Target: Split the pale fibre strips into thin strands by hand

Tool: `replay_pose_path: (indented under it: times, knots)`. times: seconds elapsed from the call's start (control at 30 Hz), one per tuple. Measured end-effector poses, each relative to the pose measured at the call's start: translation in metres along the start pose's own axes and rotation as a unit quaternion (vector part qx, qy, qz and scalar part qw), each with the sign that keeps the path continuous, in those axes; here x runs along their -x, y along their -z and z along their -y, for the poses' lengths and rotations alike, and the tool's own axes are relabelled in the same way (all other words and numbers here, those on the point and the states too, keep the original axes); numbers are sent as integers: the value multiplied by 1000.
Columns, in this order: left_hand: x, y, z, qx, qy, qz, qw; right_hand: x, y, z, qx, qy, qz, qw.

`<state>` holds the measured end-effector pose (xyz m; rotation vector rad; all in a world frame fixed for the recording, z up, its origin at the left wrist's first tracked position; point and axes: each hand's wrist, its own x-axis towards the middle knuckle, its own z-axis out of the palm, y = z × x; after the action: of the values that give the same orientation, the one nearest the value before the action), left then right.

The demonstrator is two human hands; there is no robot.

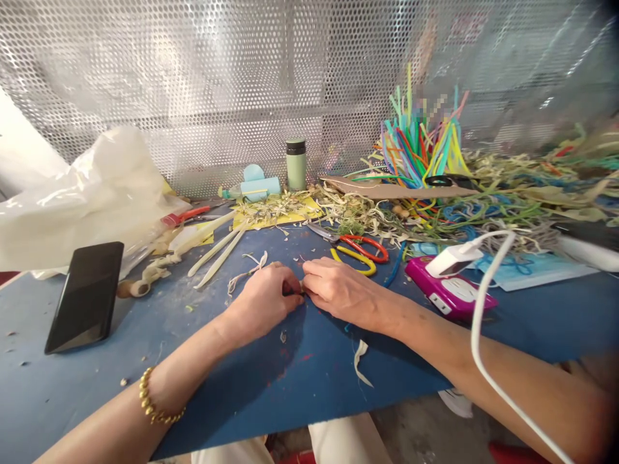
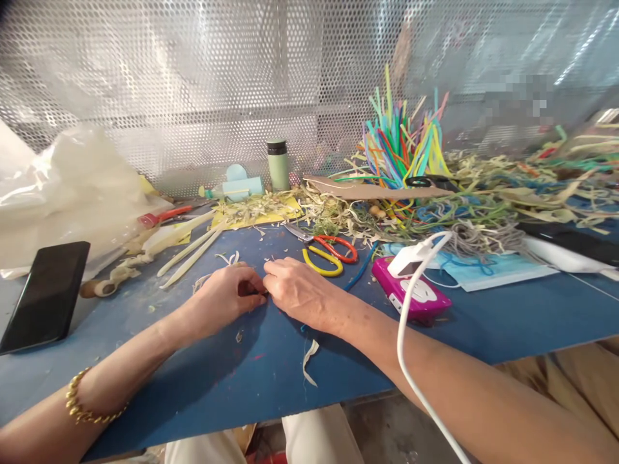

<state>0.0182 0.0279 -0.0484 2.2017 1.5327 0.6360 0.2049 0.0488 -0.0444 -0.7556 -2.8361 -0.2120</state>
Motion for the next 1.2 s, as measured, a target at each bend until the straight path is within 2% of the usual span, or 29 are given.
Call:
replay_pose_path:
  times: [0.13,0.27,0.5,0.6,0.77,0.87,1.0,1.2]
  knots:
    - [2,-14,-1,-43,-32,-36,998,1,-2,2,-16,-10,-6,1000]
    - [1,-15,1,-67,-51,-18,996,1,-6,0,-90,-55,-29,994]
    - [-7,-10,-5,-98,-11,16,995,-8,-8,-5,-176,-180,11,968]
    - [-12,-8,-7,-103,20,32,994,-11,-5,-5,-182,-219,39,958]
    - [-21,-4,-10,-120,59,77,988,-15,-4,-5,-191,-258,44,946]
    - [-23,-5,-8,-115,54,66,990,-14,-5,-5,-190,-250,35,949]
    - [-20,-11,-4,-113,45,29,992,-7,-7,1,-126,-212,-1,969]
    - [-14,-14,-4,-85,27,16,996,9,-3,4,-22,-102,-9,994]
